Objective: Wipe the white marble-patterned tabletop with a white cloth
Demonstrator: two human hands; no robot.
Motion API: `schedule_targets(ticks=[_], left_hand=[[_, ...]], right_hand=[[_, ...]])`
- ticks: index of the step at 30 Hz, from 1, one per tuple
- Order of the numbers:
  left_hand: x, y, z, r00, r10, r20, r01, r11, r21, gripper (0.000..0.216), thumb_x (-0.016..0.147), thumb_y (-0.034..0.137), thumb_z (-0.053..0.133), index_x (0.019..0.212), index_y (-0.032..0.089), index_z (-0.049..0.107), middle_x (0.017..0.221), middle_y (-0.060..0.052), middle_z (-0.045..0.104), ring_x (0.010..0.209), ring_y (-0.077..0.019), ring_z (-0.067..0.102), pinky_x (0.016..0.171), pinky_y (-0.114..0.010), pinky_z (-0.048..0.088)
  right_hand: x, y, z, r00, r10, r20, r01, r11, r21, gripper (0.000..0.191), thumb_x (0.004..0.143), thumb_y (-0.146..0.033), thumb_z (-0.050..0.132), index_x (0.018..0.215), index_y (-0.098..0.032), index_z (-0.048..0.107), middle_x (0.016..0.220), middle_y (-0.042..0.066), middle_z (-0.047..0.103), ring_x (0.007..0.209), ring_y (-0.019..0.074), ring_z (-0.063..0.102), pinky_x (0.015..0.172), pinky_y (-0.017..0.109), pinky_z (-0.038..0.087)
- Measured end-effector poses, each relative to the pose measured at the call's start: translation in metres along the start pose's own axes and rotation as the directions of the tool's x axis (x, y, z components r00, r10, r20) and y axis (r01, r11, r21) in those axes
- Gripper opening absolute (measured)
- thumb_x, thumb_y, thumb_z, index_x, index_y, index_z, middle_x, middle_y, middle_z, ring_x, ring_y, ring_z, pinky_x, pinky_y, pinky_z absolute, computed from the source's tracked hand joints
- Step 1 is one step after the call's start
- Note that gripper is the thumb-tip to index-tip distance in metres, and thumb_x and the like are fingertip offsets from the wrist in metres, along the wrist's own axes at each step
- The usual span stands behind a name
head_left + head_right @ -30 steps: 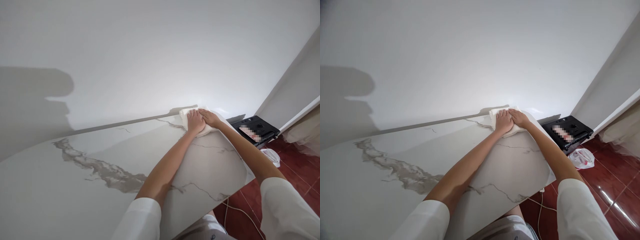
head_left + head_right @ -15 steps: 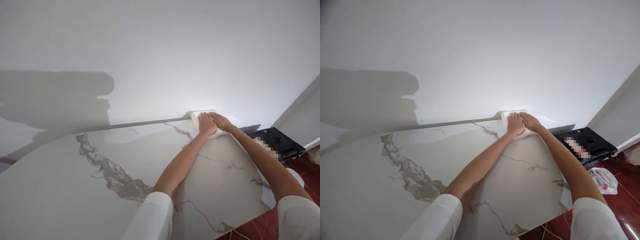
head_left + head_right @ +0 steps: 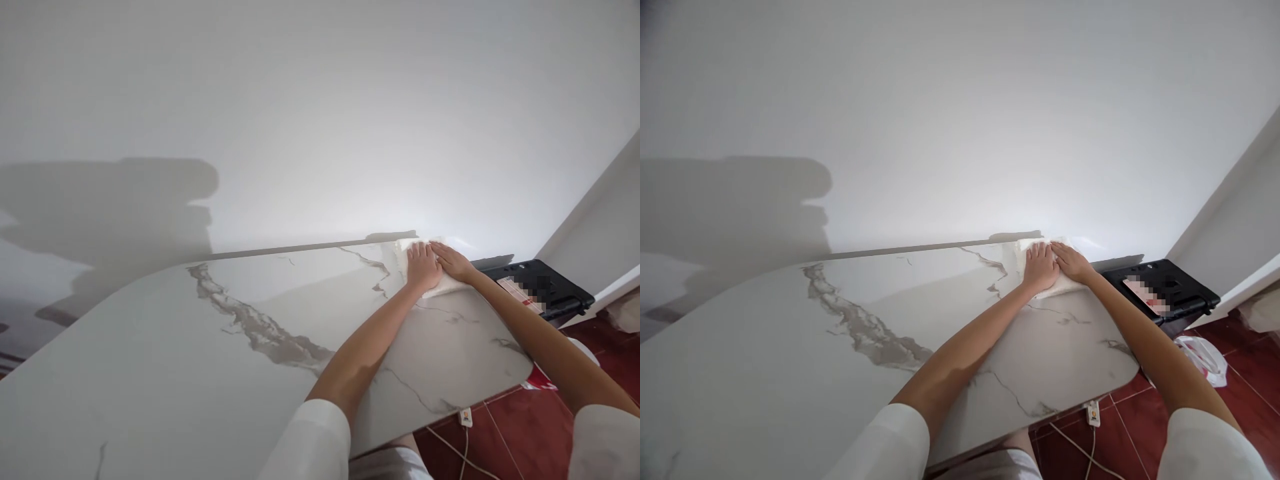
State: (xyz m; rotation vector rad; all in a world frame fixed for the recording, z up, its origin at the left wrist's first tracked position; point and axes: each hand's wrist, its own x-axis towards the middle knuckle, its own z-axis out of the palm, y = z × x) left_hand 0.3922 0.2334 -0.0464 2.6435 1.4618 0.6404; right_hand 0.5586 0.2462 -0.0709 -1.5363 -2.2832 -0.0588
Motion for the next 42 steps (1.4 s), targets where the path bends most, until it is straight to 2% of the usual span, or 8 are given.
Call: schedule_targets(ticks=[9,15,22,28,32,35,42], left_hand=[[-0.058,0.031,-0.013,0.998,0.055,-0.008,-0.055,0.998,-0.027,0.056,0.091,0.031,0.030,0.139,0.003,0.035,0.148,-0.017,0.033,0.138,-0.0324,0.023,0.113,-0.047,0.019],[-0.090,0.042,-0.025,0.999,0.049,0.004,-0.049,0.998,-0.033,0.057,0.090,0.030,0.031,0.140,0.002,0.035,0.148,-0.018,0.033,0.138,-0.0328,0.023,0.112,-0.048,0.019],[-0.131,0.055,-0.040,0.998,0.058,0.035,-0.058,0.998,0.001,0.060,0.089,0.030,0.034,0.140,-0.001,0.032,0.148,-0.021,0.030,0.139,-0.0356,0.021,0.112,-0.050,0.017],[-0.159,0.074,-0.042,0.996,0.081,0.037,-0.081,0.997,-0.016,0.063,0.088,0.031,0.034,0.140,-0.003,0.031,0.149,-0.023,0.028,0.139,-0.0378,0.019,0.112,-0.052,0.016],[-0.160,0.091,-0.038,0.996,0.088,0.033,-0.087,0.995,-0.045,0.064,0.087,0.033,0.035,0.140,-0.003,0.033,0.148,-0.023,0.030,0.139,-0.0374,0.020,0.113,-0.052,0.015],[-0.151,0.098,-0.034,0.995,0.096,0.026,-0.094,0.993,-0.070,0.065,0.086,0.033,0.036,0.139,-0.005,0.033,0.147,-0.025,0.030,0.138,-0.0385,0.019,0.113,-0.053,0.015],[-0.099,0.083,-0.019,1.000,0.015,0.005,-0.015,0.998,-0.065,0.062,0.087,0.029,0.032,0.139,-0.004,0.033,0.147,-0.023,0.032,0.138,-0.0363,0.021,0.112,-0.052,0.015]], right_hand=[[-0.065,-0.034,-0.016,1.000,0.000,-0.028,0.000,1.000,-0.019,0.051,0.093,-0.028,0.029,0.143,-0.019,0.035,0.148,0.008,0.037,0.137,0.0239,0.030,0.113,0.049,0.027],[-0.091,-0.063,-0.027,0.999,-0.013,-0.033,0.013,1.000,-0.016,0.051,0.092,-0.027,0.031,0.143,-0.019,0.036,0.146,0.008,0.039,0.136,0.0254,0.031,0.111,0.052,0.029],[-0.122,-0.096,-0.037,1.000,-0.011,0.006,0.011,1.000,-0.019,0.051,0.095,-0.033,0.028,0.143,-0.019,0.036,0.147,0.008,0.037,0.137,0.0248,0.029,0.112,0.049,0.028],[-0.157,-0.106,-0.045,0.999,-0.050,0.001,0.050,0.999,-0.005,0.051,0.095,-0.033,0.030,0.145,-0.021,0.032,0.149,0.007,0.035,0.137,0.0243,0.029,0.112,0.050,0.028],[-0.173,-0.095,-0.052,1.000,-0.030,-0.003,0.030,1.000,0.002,0.051,0.095,-0.033,0.030,0.145,-0.024,0.031,0.149,0.006,0.035,0.137,0.0241,0.030,0.112,0.051,0.028],[-0.171,-0.081,-0.053,1.000,-0.028,-0.001,0.028,1.000,0.000,0.051,0.095,-0.032,0.030,0.145,-0.024,0.032,0.148,0.006,0.035,0.136,0.0234,0.031,0.113,0.050,0.027],[-0.117,-0.052,-0.046,0.999,-0.040,0.013,0.040,0.999,0.014,0.049,0.094,-0.030,0.028,0.143,-0.026,0.036,0.145,0.003,0.042,0.136,0.0215,0.032,0.112,0.048,0.030]])
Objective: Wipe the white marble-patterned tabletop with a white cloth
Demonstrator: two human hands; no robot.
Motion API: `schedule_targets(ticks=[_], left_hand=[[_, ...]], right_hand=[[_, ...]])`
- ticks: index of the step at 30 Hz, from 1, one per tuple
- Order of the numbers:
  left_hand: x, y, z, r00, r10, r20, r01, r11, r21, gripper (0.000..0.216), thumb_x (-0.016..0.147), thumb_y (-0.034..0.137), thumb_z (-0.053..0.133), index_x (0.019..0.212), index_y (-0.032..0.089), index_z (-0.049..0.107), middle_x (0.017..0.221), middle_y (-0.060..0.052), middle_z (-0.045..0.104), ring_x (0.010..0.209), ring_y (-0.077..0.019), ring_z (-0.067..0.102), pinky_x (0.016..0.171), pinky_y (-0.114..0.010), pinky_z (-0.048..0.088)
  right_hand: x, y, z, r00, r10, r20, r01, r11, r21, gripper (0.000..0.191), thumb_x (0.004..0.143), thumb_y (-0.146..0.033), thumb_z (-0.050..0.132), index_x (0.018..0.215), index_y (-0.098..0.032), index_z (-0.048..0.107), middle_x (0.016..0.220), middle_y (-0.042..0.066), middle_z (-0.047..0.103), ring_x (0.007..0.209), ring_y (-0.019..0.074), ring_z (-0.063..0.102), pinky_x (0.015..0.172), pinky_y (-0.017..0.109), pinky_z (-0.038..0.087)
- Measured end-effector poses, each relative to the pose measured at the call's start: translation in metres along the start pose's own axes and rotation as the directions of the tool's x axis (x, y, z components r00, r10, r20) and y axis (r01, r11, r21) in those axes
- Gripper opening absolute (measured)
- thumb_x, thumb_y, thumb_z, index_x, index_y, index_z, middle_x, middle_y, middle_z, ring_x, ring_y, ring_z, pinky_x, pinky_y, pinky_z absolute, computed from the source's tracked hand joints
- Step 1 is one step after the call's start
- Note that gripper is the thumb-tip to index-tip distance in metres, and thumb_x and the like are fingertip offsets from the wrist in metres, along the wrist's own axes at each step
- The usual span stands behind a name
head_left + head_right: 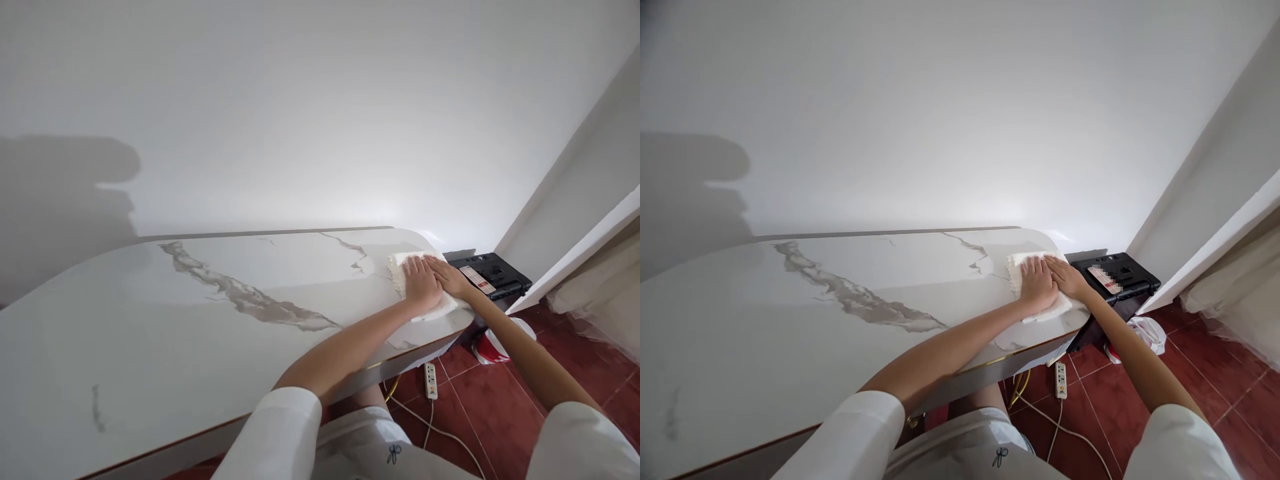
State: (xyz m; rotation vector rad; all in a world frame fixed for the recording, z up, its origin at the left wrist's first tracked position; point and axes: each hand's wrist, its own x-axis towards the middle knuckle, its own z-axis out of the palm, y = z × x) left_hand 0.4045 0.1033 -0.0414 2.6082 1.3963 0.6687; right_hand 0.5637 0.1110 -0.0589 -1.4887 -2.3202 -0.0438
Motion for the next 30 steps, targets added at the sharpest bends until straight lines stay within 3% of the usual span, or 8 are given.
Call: schedule_targets(ticks=[13,20,25,30], left_hand=[[0.092,-0.071,0.012,0.999,-0.037,0.018,0.036,0.998,0.050,0.060,0.090,0.029,0.025,0.141,-0.001,0.030,0.149,-0.020,0.029,0.139,-0.0338,0.020,0.112,-0.050,0.016],[0.128,-0.101,0.013,0.998,-0.058,0.039,0.056,0.997,0.048,0.060,0.090,0.029,0.025,0.142,0.000,0.031,0.150,-0.017,0.028,0.139,-0.0331,0.020,0.113,-0.049,0.015],[0.138,-0.106,0.015,0.994,-0.108,0.011,0.107,0.992,0.066,0.060,0.089,0.028,0.026,0.142,0.000,0.030,0.150,-0.018,0.029,0.139,-0.0337,0.019,0.113,-0.050,0.015],[0.147,-0.095,0.025,0.993,-0.116,0.011,0.115,0.990,0.079,0.061,0.089,0.029,0.027,0.143,0.001,0.028,0.150,-0.018,0.028,0.140,-0.0338,0.018,0.113,-0.051,0.013]], right_hand=[[0.113,0.044,0.033,0.995,0.099,0.012,-0.098,0.995,-0.025,0.051,0.092,-0.030,0.028,0.141,-0.021,0.040,0.146,0.002,0.040,0.135,0.0211,0.033,0.113,0.044,0.029],[0.161,0.060,0.047,0.996,0.087,-0.008,-0.087,0.996,-0.027,0.051,0.090,-0.026,0.029,0.140,-0.020,0.042,0.144,0.002,0.043,0.134,0.0198,0.036,0.113,0.043,0.029],[0.174,0.070,0.052,0.999,0.045,-0.003,-0.045,0.999,0.004,0.051,0.090,-0.027,0.030,0.139,-0.018,0.042,0.145,0.003,0.041,0.135,0.0202,0.033,0.114,0.042,0.026],[0.173,0.083,0.046,0.999,0.051,0.004,-0.052,0.996,0.073,0.051,0.091,-0.030,0.031,0.138,-0.018,0.044,0.145,0.003,0.042,0.134,0.0216,0.035,0.114,0.043,0.027]])
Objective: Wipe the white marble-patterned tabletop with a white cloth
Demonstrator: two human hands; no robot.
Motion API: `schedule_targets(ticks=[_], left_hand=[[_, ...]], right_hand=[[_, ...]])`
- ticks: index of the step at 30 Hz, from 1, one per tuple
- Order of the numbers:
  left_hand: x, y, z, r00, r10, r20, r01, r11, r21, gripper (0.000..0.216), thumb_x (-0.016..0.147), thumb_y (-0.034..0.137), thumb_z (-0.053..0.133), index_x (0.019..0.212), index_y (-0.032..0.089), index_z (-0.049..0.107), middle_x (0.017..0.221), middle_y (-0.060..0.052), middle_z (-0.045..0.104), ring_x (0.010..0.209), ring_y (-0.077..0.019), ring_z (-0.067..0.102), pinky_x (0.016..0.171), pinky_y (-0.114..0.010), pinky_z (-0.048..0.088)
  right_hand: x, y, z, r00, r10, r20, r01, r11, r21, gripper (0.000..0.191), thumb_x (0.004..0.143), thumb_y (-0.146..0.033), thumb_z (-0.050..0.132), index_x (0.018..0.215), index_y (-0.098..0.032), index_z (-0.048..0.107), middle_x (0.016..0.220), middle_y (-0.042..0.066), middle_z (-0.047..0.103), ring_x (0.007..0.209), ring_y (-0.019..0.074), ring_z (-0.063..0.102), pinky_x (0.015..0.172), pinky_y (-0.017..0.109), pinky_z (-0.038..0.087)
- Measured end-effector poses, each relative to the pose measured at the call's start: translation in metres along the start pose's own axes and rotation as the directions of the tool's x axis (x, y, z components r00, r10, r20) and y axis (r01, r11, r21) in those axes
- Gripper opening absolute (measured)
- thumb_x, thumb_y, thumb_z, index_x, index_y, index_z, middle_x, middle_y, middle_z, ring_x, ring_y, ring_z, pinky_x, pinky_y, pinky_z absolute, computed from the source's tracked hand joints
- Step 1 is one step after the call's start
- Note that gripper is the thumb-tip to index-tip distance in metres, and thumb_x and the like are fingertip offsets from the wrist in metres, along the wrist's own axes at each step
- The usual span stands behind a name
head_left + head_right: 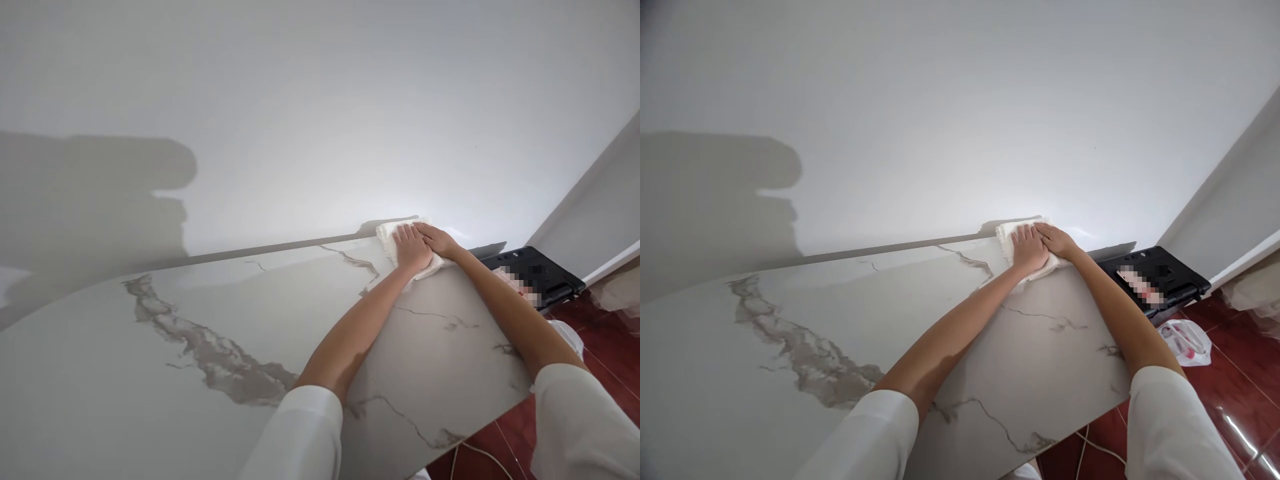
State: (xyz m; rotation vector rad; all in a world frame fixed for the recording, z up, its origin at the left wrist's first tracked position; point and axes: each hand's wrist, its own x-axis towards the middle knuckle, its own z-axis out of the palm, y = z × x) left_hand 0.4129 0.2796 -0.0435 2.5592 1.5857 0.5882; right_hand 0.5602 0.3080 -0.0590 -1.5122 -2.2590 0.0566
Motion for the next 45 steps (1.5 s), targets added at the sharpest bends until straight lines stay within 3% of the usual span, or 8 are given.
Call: schedule_targets(ticks=[7,14,18,35,41,45], left_hand=[[0.003,0.037,0.011,1.000,0.008,-0.008,-0.008,0.999,-0.033,0.059,0.089,0.027,0.027,0.142,0.000,0.030,0.149,-0.019,0.029,0.140,-0.0342,0.017,0.112,-0.055,0.011],[-0.031,0.059,0.005,0.997,0.069,0.029,-0.067,0.995,-0.073,0.063,0.088,0.029,0.028,0.142,-0.004,0.027,0.150,-0.020,0.026,0.141,-0.0337,0.014,0.115,-0.049,0.011],[-0.056,0.068,0.000,0.992,0.121,0.039,-0.116,0.987,-0.111,0.064,0.088,0.030,0.030,0.142,-0.005,0.027,0.150,-0.022,0.025,0.141,-0.0344,0.015,0.114,-0.049,0.012],[-0.162,0.103,-0.015,0.969,0.239,-0.063,-0.246,0.955,-0.168,0.060,0.091,0.031,0.027,0.138,-0.005,0.034,0.147,-0.024,0.031,0.139,-0.0338,0.021,0.113,-0.050,0.016],[-0.190,0.098,-0.028,0.955,0.295,-0.023,-0.296,0.945,-0.143,0.061,0.091,0.032,0.027,0.138,-0.005,0.033,0.147,-0.024,0.030,0.138,-0.0350,0.022,0.112,-0.052,0.017],[-0.210,0.077,-0.041,0.940,0.342,-0.006,-0.340,0.933,-0.119,0.061,0.090,0.033,0.028,0.139,-0.004,0.032,0.148,-0.024,0.029,0.139,-0.0344,0.021,0.112,-0.053,0.017]], right_hand=[[-0.025,0.023,-0.016,0.995,0.094,-0.018,-0.093,0.995,0.030,0.050,0.090,-0.030,0.031,0.138,-0.025,0.044,0.143,-0.002,0.044,0.133,0.0204,0.038,0.112,0.042,0.031],[-0.077,0.025,-0.022,0.999,-0.028,-0.031,0.029,1.000,0.012,0.059,0.095,-0.049,0.018,0.142,-0.020,0.038,0.147,0.003,0.039,0.137,0.0200,0.030,0.116,0.041,0.023],[-0.109,0.011,-0.027,0.998,-0.021,-0.053,0.020,1.000,-0.006,0.063,0.095,-0.055,0.014,0.143,-0.022,0.036,0.147,0.004,0.038,0.137,0.0202,0.029,0.116,0.042,0.023],[-0.225,-0.048,-0.044,0.994,0.043,-0.105,-0.053,0.994,-0.097,0.059,0.096,-0.049,0.016,0.142,-0.018,0.039,0.145,0.010,0.040,0.136,0.0204,0.032,0.113,0.044,0.027],[-0.245,-0.080,-0.047,0.996,0.045,-0.078,-0.061,0.974,-0.219,0.059,0.097,-0.044,0.012,0.142,-0.015,0.038,0.145,0.012,0.040,0.135,0.0208,0.033,0.111,0.045,0.031],[-0.249,-0.116,-0.037,0.994,0.038,-0.104,-0.069,0.944,-0.322,0.056,0.097,-0.037,0.012,0.142,-0.013,0.038,0.144,0.013,0.041,0.135,0.0215,0.033,0.109,0.046,0.033]])
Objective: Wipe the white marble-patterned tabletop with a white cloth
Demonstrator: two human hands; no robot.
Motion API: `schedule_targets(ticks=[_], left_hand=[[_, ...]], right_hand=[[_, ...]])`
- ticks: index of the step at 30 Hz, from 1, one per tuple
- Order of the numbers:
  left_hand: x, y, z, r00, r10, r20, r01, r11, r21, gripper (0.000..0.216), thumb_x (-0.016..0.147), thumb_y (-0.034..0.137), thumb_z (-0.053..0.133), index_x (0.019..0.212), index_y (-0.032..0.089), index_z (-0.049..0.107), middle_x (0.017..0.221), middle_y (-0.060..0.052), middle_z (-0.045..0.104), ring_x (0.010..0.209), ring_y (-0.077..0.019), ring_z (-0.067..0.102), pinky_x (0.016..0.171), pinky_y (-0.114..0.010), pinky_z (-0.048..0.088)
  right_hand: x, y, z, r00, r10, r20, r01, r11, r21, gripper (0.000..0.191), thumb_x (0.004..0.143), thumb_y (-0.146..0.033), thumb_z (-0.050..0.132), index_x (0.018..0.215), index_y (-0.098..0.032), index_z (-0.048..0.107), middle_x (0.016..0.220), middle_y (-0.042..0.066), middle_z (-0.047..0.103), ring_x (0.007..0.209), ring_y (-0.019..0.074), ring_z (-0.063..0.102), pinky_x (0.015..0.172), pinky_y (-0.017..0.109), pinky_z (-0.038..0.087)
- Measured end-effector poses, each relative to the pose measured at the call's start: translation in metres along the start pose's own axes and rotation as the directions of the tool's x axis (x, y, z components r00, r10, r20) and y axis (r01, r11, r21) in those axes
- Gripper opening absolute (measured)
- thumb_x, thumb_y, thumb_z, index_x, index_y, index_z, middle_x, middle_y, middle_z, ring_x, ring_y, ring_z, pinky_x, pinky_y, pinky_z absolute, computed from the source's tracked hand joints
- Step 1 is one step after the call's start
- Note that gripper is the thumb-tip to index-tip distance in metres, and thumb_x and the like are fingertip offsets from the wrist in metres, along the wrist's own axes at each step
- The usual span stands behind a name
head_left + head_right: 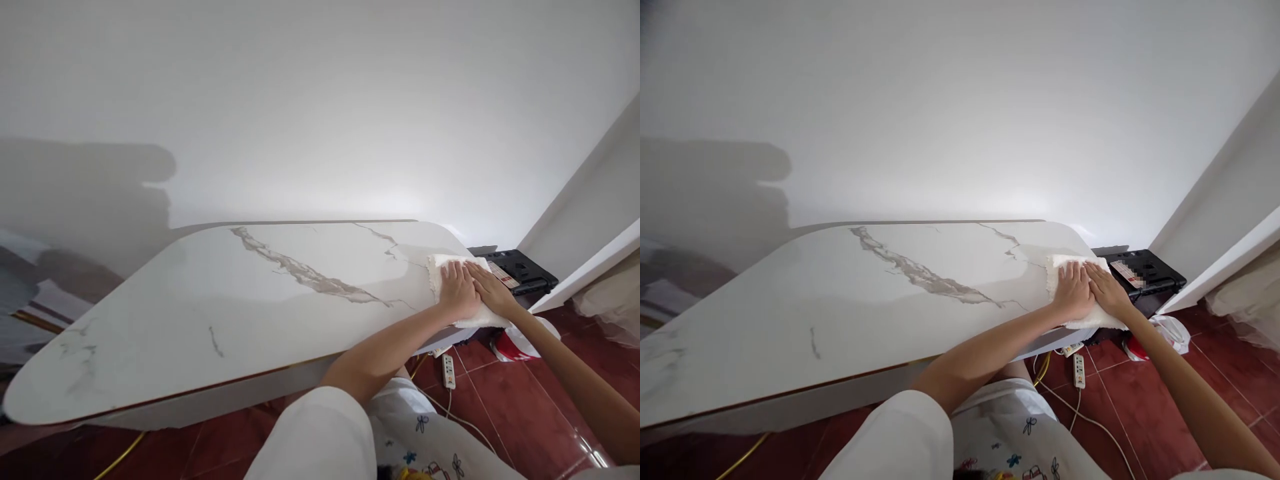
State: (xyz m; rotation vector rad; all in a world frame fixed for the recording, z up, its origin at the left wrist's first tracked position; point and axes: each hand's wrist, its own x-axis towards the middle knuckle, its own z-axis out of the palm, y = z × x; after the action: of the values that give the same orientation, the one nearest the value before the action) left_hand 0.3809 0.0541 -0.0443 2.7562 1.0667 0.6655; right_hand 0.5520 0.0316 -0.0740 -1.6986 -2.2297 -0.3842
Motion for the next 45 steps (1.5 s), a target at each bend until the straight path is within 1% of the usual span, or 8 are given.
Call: schedule_targets(ticks=[7,13,17,21,27,34,38,45], left_hand=[[-0.075,-0.059,-0.051,0.993,0.067,0.093,-0.073,0.995,0.066,0.059,0.092,0.032,0.026,0.141,-0.001,0.029,0.150,-0.021,0.025,0.140,-0.0347,0.017,0.113,-0.051,0.015],[-0.164,-0.140,-0.111,0.988,0.020,0.151,-0.043,0.988,0.146,0.059,0.092,0.032,0.027,0.145,0.007,0.026,0.152,-0.015,0.023,0.141,-0.0287,0.016,0.114,-0.046,0.018],[-0.222,-0.200,-0.151,0.988,-0.102,0.116,0.073,0.970,0.231,0.058,0.091,0.032,0.026,0.148,0.018,0.022,0.153,-0.008,0.025,0.142,-0.0244,0.017,0.113,-0.045,0.020],[-0.277,-0.261,-0.195,0.966,-0.203,0.157,0.144,0.935,0.324,0.062,0.089,0.032,0.028,0.149,0.019,0.016,0.153,-0.004,0.021,0.141,-0.0227,0.020,0.113,-0.042,0.022],[-0.342,-0.346,-0.245,0.892,-0.437,0.112,0.338,0.812,0.476,0.059,0.090,0.033,0.024,0.148,0.027,0.020,0.152,0.001,0.027,0.140,-0.0241,0.024,0.109,-0.046,0.027],[-0.351,-0.383,-0.267,0.890,-0.448,0.083,0.382,0.833,0.399,0.058,0.090,0.027,0.016,0.144,0.016,0.031,0.147,-0.003,0.039,0.140,-0.0158,0.022,0.114,-0.039,0.020],[-0.332,-0.398,-0.266,0.870,-0.492,0.025,0.448,0.810,0.378,0.056,0.090,0.030,0.017,0.141,0.016,0.037,0.145,-0.004,0.041,0.139,-0.0157,0.024,0.115,-0.040,0.019],[-0.295,-0.443,-0.261,0.898,-0.440,-0.018,0.426,0.857,0.289,0.058,0.089,0.032,0.018,0.136,0.010,0.042,0.147,-0.008,0.038,0.137,-0.0159,0.029,0.115,-0.036,0.019]], right_hand=[[0.015,-0.129,-0.003,0.989,0.139,-0.058,-0.141,0.990,-0.021,0.053,0.096,-0.028,0.018,0.141,-0.010,0.039,0.143,0.014,0.042,0.135,0.0242,0.034,0.106,0.046,0.035],[0.061,-0.265,-0.009,0.986,0.155,0.065,-0.164,0.971,0.176,0.056,0.092,-0.032,0.025,0.138,-0.005,0.042,0.144,0.017,0.040,0.135,0.0293,0.032,0.110,0.046,0.026],[0.101,-0.346,-0.007,0.987,0.067,0.145,-0.119,0.913,0.390,0.057,0.090,-0.029,0.032,0.140,-0.005,0.038,0.147,0.016,0.035,0.137,0.0319,0.026,0.110,0.053,0.020],[0.139,-0.422,-0.002,0.984,-0.050,0.173,-0.045,0.860,0.508,0.061,0.090,-0.028,0.035,0.140,0.006,0.032,0.149,0.022,0.027,0.139,0.0328,0.020,0.112,0.050,0.016],[0.186,-0.515,0.011,0.977,-0.161,0.143,0.049,0.814,0.578,0.062,0.091,-0.030,0.037,0.140,0.009,0.029,0.150,0.024,0.022,0.140,0.0316,0.017,0.113,0.047,0.014],[0.225,-0.562,0.028,0.973,-0.169,0.155,0.031,0.767,0.641,0.057,0.091,-0.022,0.035,0.141,0.005,0.029,0.150,0.023,0.022,0.140,0.0314,0.016,0.110,0.053,0.015],[0.247,-0.561,0.041,0.983,-0.153,0.104,0.051,0.764,0.644,0.056,0.092,-0.022,0.033,0.139,0.009,0.029,0.149,0.026,0.024,0.140,0.0314,0.017,0.111,0.049,0.015],[0.287,-0.550,0.060,0.992,-0.089,0.088,0.015,0.783,0.622,0.054,0.093,-0.023,0.032,0.139,0.005,0.032,0.148,0.024,0.028,0.140,0.0312,0.020,0.110,0.051,0.016]])
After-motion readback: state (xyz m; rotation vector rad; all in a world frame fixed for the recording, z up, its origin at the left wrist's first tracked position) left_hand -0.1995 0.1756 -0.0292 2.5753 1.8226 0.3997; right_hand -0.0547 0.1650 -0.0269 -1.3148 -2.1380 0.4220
